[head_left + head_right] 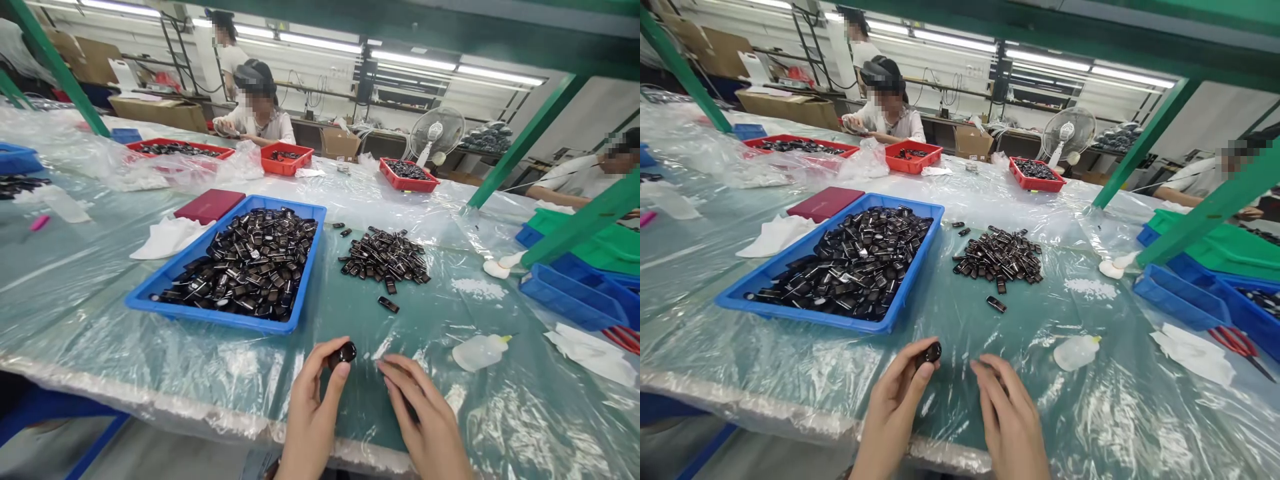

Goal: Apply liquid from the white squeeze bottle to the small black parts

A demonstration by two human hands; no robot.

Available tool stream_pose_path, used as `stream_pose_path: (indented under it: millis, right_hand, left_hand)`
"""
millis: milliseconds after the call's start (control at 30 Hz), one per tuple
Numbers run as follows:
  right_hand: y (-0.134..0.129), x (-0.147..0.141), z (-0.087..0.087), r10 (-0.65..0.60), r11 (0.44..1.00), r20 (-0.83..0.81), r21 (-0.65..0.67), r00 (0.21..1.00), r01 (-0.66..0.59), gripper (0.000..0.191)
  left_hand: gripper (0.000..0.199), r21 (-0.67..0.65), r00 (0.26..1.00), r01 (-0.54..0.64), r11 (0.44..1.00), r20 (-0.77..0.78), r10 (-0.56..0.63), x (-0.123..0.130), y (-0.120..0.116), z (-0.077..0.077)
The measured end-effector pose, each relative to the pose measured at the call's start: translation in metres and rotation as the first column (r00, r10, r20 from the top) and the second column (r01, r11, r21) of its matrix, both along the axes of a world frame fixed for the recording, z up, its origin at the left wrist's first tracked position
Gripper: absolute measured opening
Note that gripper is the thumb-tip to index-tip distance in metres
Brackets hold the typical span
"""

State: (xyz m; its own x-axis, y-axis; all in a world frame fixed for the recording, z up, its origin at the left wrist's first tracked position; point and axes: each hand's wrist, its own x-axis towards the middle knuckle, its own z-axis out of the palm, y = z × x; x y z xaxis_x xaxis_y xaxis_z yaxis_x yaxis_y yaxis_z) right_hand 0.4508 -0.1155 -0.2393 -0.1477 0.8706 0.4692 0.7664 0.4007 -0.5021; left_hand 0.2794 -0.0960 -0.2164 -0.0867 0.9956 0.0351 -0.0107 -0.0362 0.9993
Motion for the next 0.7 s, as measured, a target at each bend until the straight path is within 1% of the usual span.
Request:
stream_pose_path:
  millis: [33,100,200,300,400,433,500,600,633,700]
  right_hand:
    - [0.009,-0.003,0.001,0.042,0.999,0.045,0.024,0.998,-0.043,0.031]
    - [0.027,-0.006,0.003,0.08,0.995,0.083,0.045,0.993,-0.084,0.03]
    - [0.045,-0.009,0.005,0.116,0.993,0.046,0.012,0.992,-0.116,0.028]
    - [0.052,-0.01,0.011,0.152,0.986,-0.062,-0.055,0.986,-0.155,0.025]
    - [0.049,-0.009,0.021,0.123,0.976,-0.259,-0.145,0.958,-0.165,0.02]
    - [0.045,-0.008,0.024,0.1,0.968,-0.34,-0.183,0.935,-0.17,0.02]
    - [0.036,-0.006,0.03,0.052,0.941,-0.502,-0.264,0.864,-0.21,0.021]
    - [0.022,-0.005,0.038,-0.01,0.883,-0.671,-0.354,0.741,-0.309,0.026]
    - [0.019,-0.005,0.04,-0.045,0.854,-0.724,-0.386,0.688,-0.35,0.027]
    - [0.016,-0.006,0.043,-0.144,0.781,-0.826,-0.433,0.544,-0.45,0.026]
  left_hand:
    - [0.035,0.011,1.0,0.006,1.0,0.004,-0.006,0.0,0.0,-0.001]
    - [0.034,0.023,1.0,0.003,1.0,0.015,-0.003,0.0,0.0,-0.002]
    - [0.033,0.012,0.998,-0.031,0.999,0.053,0.03,0.002,0.0,-0.001]
    - [0.033,0.004,0.997,-0.034,0.999,0.071,0.033,0.004,-0.001,0.0]
    - [0.031,0.019,0.999,-0.015,1.0,0.051,0.014,0.004,0.0,0.001]
    - [0.03,0.035,0.999,0.0,0.999,0.04,-0.001,0.003,0.0,0.0]
    - [0.026,0.076,0.999,0.05,0.996,0.008,-0.051,0.002,0.0,0.0]
    - [0.022,0.126,0.983,0.182,0.975,-0.045,-0.178,0.001,0.001,-0.001]
    - [0.023,0.134,0.974,0.223,0.965,-0.055,-0.218,0.0,0.001,-0.001]
    - [0.024,0.146,0.96,0.28,0.949,-0.063,-0.274,-0.001,0.002,-0.001]
